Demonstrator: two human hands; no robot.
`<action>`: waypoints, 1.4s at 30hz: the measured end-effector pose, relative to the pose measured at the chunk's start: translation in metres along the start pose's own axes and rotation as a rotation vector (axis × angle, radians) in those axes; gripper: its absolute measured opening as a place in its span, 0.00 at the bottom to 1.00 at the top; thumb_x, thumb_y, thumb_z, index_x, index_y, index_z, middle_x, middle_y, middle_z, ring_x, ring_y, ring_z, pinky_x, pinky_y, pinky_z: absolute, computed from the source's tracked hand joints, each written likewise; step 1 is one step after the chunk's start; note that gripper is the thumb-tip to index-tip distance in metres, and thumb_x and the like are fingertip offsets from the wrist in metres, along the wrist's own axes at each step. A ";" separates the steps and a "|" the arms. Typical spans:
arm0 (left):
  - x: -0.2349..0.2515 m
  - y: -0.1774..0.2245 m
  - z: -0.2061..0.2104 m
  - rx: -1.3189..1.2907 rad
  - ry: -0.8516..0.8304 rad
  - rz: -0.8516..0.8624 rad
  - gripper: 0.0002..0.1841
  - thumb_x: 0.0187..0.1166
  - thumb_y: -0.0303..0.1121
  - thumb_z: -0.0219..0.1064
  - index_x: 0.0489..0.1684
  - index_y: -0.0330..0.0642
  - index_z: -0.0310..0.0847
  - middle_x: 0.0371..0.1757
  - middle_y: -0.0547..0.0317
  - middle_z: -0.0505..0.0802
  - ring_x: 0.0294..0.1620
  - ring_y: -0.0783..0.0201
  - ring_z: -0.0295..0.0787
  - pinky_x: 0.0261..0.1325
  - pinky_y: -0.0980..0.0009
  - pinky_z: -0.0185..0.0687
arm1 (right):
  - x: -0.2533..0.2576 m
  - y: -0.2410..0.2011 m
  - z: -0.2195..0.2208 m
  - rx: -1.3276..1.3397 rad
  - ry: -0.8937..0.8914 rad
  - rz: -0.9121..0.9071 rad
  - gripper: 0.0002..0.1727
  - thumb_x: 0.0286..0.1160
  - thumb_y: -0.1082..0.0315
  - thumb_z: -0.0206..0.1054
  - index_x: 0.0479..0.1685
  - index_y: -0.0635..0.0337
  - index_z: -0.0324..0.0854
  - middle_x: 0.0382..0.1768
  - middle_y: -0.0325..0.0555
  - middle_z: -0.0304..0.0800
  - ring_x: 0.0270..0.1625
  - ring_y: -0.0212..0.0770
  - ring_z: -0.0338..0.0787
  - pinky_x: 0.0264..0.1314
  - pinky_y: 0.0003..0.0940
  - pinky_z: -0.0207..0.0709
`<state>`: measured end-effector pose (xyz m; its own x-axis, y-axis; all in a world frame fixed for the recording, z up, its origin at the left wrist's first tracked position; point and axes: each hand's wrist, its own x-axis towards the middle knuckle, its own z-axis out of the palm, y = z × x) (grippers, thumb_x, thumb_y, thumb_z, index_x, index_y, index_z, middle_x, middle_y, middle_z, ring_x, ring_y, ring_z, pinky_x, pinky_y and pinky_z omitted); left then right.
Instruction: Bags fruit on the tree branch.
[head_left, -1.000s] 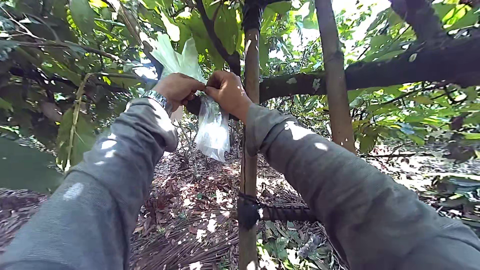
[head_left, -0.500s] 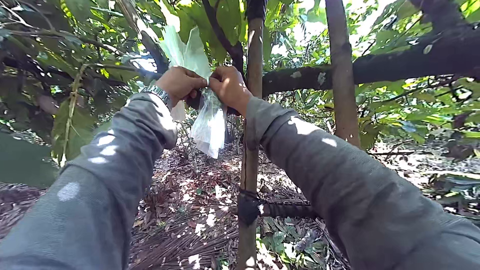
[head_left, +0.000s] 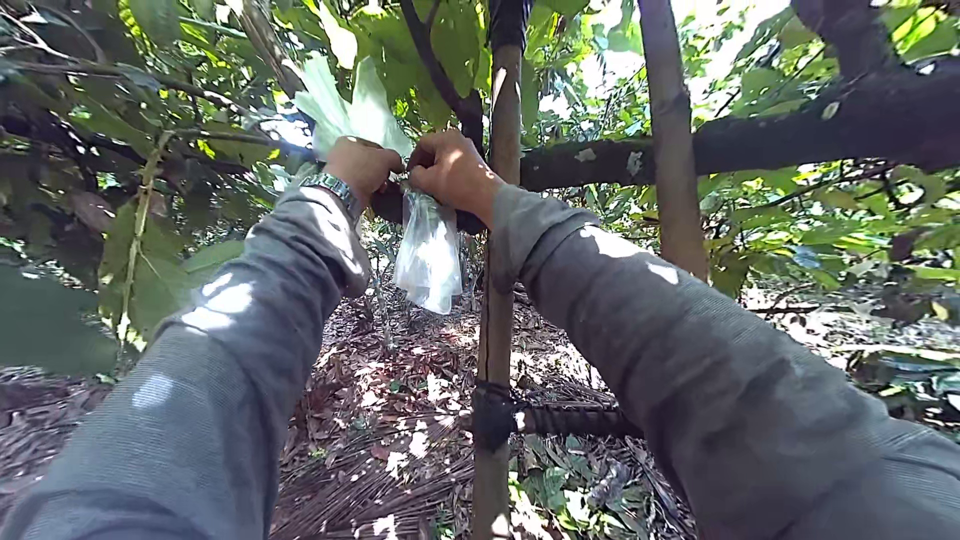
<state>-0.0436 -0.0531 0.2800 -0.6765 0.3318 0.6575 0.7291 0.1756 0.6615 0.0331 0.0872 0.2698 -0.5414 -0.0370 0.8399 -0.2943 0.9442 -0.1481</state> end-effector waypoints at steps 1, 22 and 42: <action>0.001 -0.002 0.000 -0.020 0.014 0.009 0.05 0.77 0.35 0.69 0.37 0.44 0.86 0.22 0.66 0.77 0.20 0.71 0.67 0.27 0.71 0.67 | 0.001 -0.002 0.000 -0.001 -0.001 0.026 0.12 0.76 0.62 0.67 0.44 0.62 0.89 0.45 0.52 0.91 0.49 0.46 0.90 0.56 0.51 0.80; -0.058 -0.007 0.002 0.375 0.241 0.447 0.47 0.69 0.72 0.66 0.72 0.35 0.75 0.59 0.30 0.86 0.61 0.34 0.84 0.63 0.34 0.78 | -0.057 -0.012 -0.045 0.157 0.107 0.155 0.22 0.93 0.54 0.52 0.55 0.63 0.86 0.49 0.54 0.89 0.52 0.46 0.88 0.59 0.52 0.80; -0.289 -0.163 0.022 -0.293 0.258 0.216 0.13 0.92 0.33 0.47 0.56 0.40 0.77 0.36 0.79 0.91 0.34 0.79 0.89 0.44 0.73 0.90 | -0.417 -0.009 -0.004 0.853 -0.051 -0.107 0.17 0.86 0.58 0.64 0.49 0.63 0.90 0.39 0.44 0.94 0.43 0.27 0.91 0.50 0.25 0.86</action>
<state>0.0353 -0.1572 -0.0257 -0.5428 0.0834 0.8357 0.8214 -0.1547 0.5489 0.2646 0.0958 -0.0772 -0.5055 -0.1461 0.8503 -0.8259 0.3670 -0.4280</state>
